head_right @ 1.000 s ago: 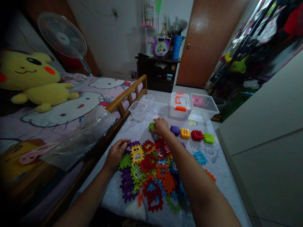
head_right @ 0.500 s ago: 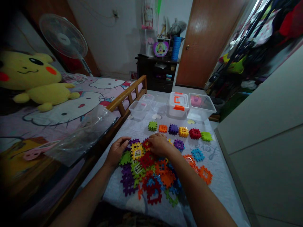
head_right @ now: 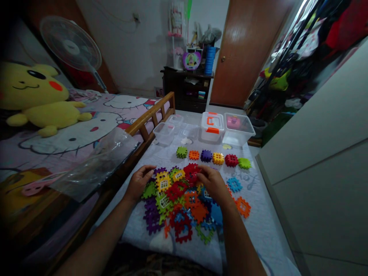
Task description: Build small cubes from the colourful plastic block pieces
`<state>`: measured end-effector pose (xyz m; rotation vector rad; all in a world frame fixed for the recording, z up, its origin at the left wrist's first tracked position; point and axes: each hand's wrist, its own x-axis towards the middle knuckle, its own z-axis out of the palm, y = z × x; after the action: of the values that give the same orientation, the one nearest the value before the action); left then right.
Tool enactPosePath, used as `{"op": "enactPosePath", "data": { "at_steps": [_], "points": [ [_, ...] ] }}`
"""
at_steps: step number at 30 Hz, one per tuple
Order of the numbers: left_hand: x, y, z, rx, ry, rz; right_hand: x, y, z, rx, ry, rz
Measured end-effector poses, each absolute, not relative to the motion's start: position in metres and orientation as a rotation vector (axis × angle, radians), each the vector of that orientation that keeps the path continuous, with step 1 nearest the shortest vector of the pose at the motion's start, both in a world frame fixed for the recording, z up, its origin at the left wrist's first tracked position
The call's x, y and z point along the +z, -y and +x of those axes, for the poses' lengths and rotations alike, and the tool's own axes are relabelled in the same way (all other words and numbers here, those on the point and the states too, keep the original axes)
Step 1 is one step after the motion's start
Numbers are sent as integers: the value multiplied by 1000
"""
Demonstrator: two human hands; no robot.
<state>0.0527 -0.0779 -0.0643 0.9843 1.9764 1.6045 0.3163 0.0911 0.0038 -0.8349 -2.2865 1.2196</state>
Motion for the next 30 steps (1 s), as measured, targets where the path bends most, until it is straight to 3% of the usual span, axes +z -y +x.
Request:
{"op": "enactPosePath", "data": {
  "at_steps": [5, 13, 21, 30],
  "points": [
    [-62, 77, 53, 1600, -1963, 981, -3, -83, 332, 1116, 2382, -1024],
    [-64, 77, 53, 1608, -1949, 982, -15, -75, 327, 485, 2545, -1179],
    [-64, 77, 52, 1589, -1962, 996, 4, -101, 280, 430, 2840, -890],
    [-63, 77, 54, 1587, -1969, 999, -4, -106, 268, 454, 2906, -924]
  ]
}}
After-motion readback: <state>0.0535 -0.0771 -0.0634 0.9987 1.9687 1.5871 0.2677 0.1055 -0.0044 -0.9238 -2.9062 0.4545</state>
